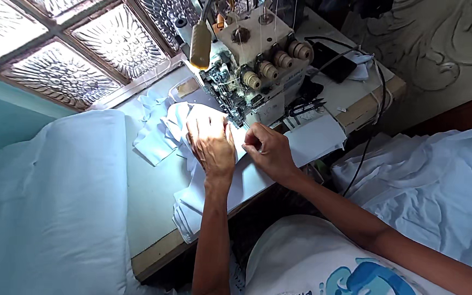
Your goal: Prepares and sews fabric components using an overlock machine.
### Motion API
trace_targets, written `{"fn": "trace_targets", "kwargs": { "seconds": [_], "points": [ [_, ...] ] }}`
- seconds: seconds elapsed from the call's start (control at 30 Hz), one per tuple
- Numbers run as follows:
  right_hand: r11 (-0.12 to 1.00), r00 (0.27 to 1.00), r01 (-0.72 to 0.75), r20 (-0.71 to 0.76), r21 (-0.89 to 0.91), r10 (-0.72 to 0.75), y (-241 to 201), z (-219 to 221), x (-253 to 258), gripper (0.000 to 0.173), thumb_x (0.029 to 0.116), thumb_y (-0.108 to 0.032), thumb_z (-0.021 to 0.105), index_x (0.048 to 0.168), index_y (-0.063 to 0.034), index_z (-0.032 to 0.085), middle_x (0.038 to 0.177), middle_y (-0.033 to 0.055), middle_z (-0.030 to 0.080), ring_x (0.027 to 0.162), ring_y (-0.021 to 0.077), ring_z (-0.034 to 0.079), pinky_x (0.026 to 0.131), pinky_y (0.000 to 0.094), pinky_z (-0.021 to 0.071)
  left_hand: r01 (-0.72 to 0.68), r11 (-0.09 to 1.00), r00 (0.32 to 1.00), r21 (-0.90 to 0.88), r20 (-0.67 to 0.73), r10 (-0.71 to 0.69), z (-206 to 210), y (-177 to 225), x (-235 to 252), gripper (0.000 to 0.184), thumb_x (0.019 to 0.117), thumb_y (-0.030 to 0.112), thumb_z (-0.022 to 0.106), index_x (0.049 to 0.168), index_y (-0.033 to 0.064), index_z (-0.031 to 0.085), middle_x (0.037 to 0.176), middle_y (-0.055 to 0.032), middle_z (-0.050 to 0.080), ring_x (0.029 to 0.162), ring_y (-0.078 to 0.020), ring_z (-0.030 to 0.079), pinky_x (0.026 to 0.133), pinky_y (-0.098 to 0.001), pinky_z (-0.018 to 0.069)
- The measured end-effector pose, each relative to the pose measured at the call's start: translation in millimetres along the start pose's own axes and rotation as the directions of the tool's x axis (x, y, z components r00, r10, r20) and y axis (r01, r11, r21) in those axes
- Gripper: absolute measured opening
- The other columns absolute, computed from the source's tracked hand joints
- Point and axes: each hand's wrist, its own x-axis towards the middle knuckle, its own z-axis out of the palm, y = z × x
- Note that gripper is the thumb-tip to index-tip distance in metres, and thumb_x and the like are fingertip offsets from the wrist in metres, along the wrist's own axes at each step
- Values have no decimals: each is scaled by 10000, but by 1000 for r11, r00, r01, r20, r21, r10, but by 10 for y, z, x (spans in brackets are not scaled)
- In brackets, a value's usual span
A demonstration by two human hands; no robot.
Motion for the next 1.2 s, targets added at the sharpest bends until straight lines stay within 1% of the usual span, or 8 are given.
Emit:
{"fn": "trace_targets", "kwargs": {
  "seconds": [0.13, 0.3, 0.53, 0.63, 0.8, 0.93, 1.13, 1.2],
  "points": [
    [999, 999, -34, -1, 28, 34, -9, -36, -75, 70, 838, 19, 697, 872, -24, 654, 792, 93, 617, 657, 196, 618, 540, 330, 504, 9, 1000, 999, 3, 40, -9, -60, 114, -244, 264, 1055, 210, 535, 1039, 10, 706, 969, -212, 634, 948, -418, 622, 797, -544, 493],
    [998, 999, -53, -4, 14, 53, -9, -135, -183, 52, 836, 10, 671, 878, -20, 665, 790, 84, 626, 689, 182, 626, 590, 315, 517, 39, 981, 999, -189, 41, -32, -46, 161, -271, 233, 1026, 183, 593, 1089, 11, 737, 965, -185, 665, 929, -365, 627, 818, -490, 486],
    [992, 1000, -8, -28, -126, 4, 26, -90, -57, 123, 896, 6, 664, 996, -12, 733, 829, 123, 638, 698, 245, 644, 589, 368, 531, 26, 991, 999, -129, 41, -20, 6, 177, -182, 227, 1038, 220, 579, 1057, 4, 647, 922, -186, 645, 844, -362, 632, 765, -513, 494],
    [979, 1000, 19, 10, -201, -17, 34, -68, -35, 245, 906, 18, 664, 1111, -50, 782, 809, 136, 611, 701, 280, 623, 598, 381, 520, 1, 997, 999, -81, 45, 3, -9, 184, -171, 219, 1041, 172, 552, 990, -8, 666, 955, -204, 648, 912, -392, 645, 803, -536, 499],
    [932, 996, 71, 73, -356, -48, -18, -65, 19, 277, 901, -11, 669, 1148, -83, 774, 823, 129, 636, 736, 298, 647, 653, 421, 524, -2, 1000, 988, -29, 153, 7, -78, 53, -34, 265, 1033, 107, 515, 1172, -32, 692, 1196, -258, 660, 1096, -452, 646, 910, -589, 513],
    [908, 994, 96, 95, -408, -62, -31, -52, 2, 323, 902, -28, 664, 1202, -96, 762, 814, 121, 643, 712, 288, 638, 676, 428, 508, 141, 990, 973, 23, 181, -143, 2, -98, 302, 280, 1011, 92, 516, 1163, -36, 714, 1224, -279, 657, 1191, -478, 597, 978, -613, 457],
    [924, 994, 87, 96, -373, -54, 82, -264, -200, 191, 924, -64, 658, 1077, -64, 773, 850, 122, 684, 766, 289, 683, 759, 463, 549, 165, 986, 984, 10, 74, -165, 66, -511, 443, 281, 995, 96, 521, 1138, -55, 711, 1228, -298, 635, 1199, -489, 561, 1018, -602, 415],
    [924, 996, 9, 85, -381, 25, 194, -445, -280, 208, 945, -70, 647, 1115, -54, 766, 919, 154, 707, 832, 329, 700, 806, 506, 556, 211, 977, 976, 20, 55, -212, 21, -598, 395, 297, 1007, 128, 520, 1164, -48, 699, 1261, -305, 621, 1219, -497, 553, 1025, -611, 414]
  ]
}}
